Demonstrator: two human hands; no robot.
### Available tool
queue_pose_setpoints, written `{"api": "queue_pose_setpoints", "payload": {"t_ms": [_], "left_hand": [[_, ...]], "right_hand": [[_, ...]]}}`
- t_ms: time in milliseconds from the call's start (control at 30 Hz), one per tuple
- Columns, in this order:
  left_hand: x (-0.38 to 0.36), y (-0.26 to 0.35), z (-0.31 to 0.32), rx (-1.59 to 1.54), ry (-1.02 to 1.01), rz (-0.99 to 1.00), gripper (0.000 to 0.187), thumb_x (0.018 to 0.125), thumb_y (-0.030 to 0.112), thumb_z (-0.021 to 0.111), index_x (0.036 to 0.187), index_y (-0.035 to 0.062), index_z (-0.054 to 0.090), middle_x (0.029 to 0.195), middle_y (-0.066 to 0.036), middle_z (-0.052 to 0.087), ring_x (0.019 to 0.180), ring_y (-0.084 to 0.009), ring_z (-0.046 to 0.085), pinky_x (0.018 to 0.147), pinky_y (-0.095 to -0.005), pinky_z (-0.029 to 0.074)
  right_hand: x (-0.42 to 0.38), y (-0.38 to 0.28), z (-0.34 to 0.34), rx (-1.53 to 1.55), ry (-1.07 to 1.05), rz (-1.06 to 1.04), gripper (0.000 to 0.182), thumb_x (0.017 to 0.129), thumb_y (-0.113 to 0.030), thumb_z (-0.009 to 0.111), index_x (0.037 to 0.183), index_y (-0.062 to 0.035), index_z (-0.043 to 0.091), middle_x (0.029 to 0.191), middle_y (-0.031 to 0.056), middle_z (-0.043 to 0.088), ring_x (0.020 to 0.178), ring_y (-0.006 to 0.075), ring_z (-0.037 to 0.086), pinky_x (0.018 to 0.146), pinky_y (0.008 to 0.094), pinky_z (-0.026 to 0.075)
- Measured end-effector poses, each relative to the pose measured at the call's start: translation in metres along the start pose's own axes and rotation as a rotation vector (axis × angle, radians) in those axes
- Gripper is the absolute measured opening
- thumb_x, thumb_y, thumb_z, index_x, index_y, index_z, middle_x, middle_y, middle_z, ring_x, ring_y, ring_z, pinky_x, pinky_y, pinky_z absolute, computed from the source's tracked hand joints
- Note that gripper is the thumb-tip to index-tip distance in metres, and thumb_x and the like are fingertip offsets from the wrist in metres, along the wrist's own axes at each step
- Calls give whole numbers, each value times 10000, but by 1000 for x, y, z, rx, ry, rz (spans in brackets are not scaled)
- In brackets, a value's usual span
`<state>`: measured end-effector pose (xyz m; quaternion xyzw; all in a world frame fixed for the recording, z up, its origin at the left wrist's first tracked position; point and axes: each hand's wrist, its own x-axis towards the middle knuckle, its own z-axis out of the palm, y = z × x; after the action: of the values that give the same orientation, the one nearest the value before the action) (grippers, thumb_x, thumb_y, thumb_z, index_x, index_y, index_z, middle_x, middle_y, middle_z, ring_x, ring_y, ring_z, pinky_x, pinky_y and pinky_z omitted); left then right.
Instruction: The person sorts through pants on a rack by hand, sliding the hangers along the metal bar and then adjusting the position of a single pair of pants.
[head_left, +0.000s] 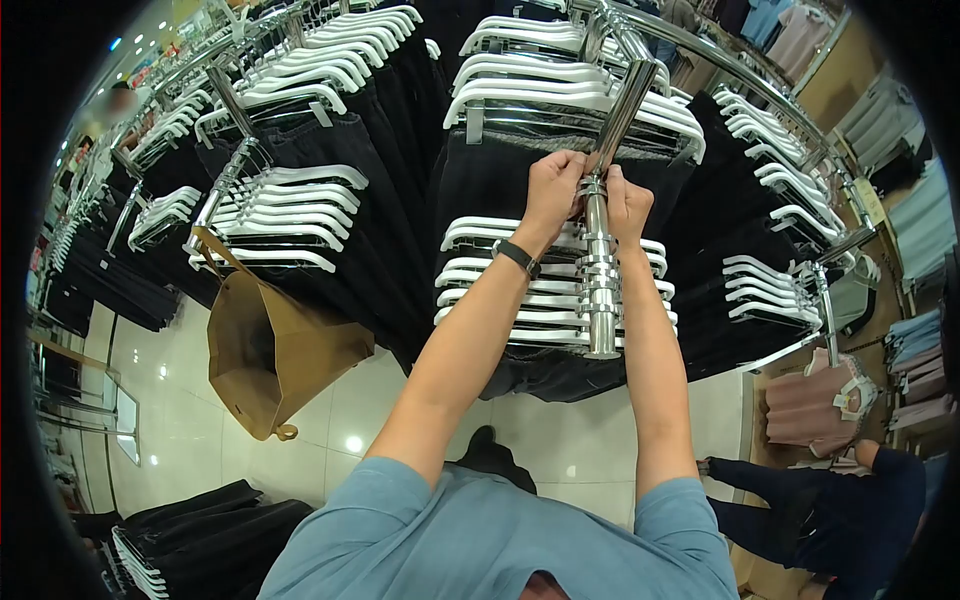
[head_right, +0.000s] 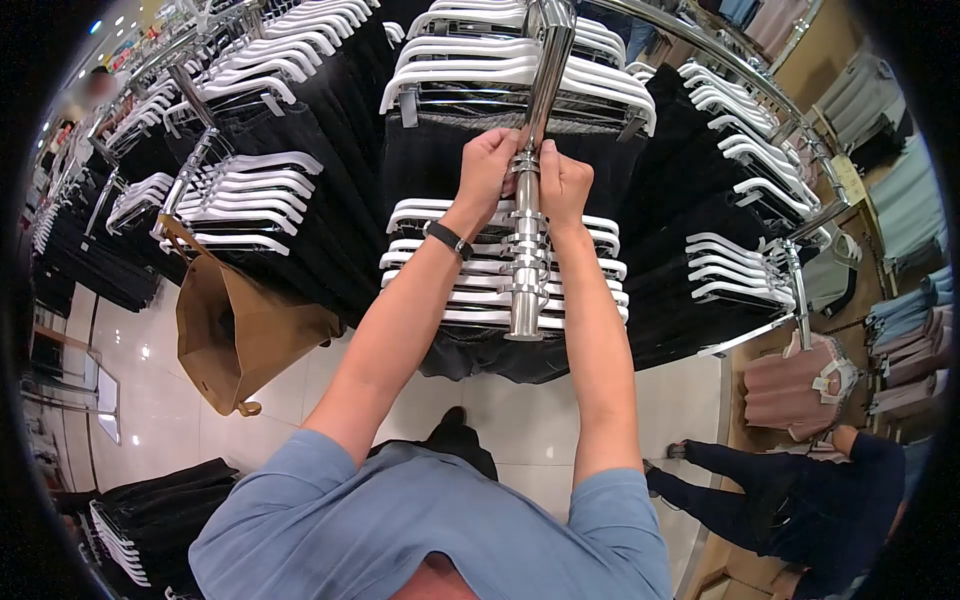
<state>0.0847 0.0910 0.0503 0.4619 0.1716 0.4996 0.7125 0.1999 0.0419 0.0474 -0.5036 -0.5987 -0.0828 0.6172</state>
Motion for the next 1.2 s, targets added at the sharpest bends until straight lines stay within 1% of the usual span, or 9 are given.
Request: {"api": "queue_pose_setpoints", "payload": {"t_ms": [133,233,467,567,700,733,767,933,1200], "left_hand": [[-3,-1,4,9,76,133,137,976,98,575,942,-17,641,711,-13,650,556,-23,532,477,-184,398],[-3,-4,7,81,84,265,133,973,136,598,988,7,625,668,25,618,487,8,451,410,-181,297],[-9,-3,7,260,114,389,109,954,50,575,965,-37,639,744,-43,685,613,-30,580,534,-201,430],[-9,-6,4,267,103,387,113,952,39,566,988,-40,639,734,-39,678,602,-35,571,527,-207,423],[-17,9,3,14,-5,159,155,929,42,546,1026,-38,637,643,-13,615,490,-33,496,433,-204,351],[-10,3,-7,90,-8,168,189,921,55,512,1025,-44,634,545,12,521,401,-40,394,379,-207,275],[-10,3,-9,31,8,135,224,928,84,481,1020,-53,633,493,17,452,362,-57,338,361,-216,247],[-3,-1,-27,177,89,145,258,938,113,460,978,-57,651,501,8,452,373,-68,361,361,-225,251],[-3,-8,-26,468,119,220,225,926,125,528,896,-40,678,533,-13,533,417,-63,446,401,-225,311]], "right_hand": [[-3,-2,-1,17,13,-34,439,976,-174,526,595,45,524,476,122,433,387,207,405,446,373,324],[-4,-6,-7,15,-8,-30,423,963,-145,542,585,42,511,474,107,418,388,186,386,443,364,312],[-5,-16,-22,186,-161,40,445,944,-138,564,532,21,505,459,56,449,401,113,375,434,315,284],[-2,-23,-27,523,-311,455,471,929,-178,592,491,-17,524,468,21,492,418,83,413,435,273,291],[5,8,-32,909,-602,634,417,905,-286,661,596,-6,635,534,45,564,460,109,508,458,242,380],[5,6,-33,938,-624,723,417,903,-317,674,632,0,656,556,57,583,478,119,541,476,241,429],[7,9,-35,1027,-698,728,397,904,-313,682,664,3,676,583,65,604,491,119,561,486,237,451],[6,17,-37,1163,-863,758,337,888,-252,711,674,7,685,591,59,602,494,111,549,486,236,443],[1,19,-32,1119,-798,680,357,854,-245,735,577,-54,617,553,10,547,504,65,447,531,219,326]]}}
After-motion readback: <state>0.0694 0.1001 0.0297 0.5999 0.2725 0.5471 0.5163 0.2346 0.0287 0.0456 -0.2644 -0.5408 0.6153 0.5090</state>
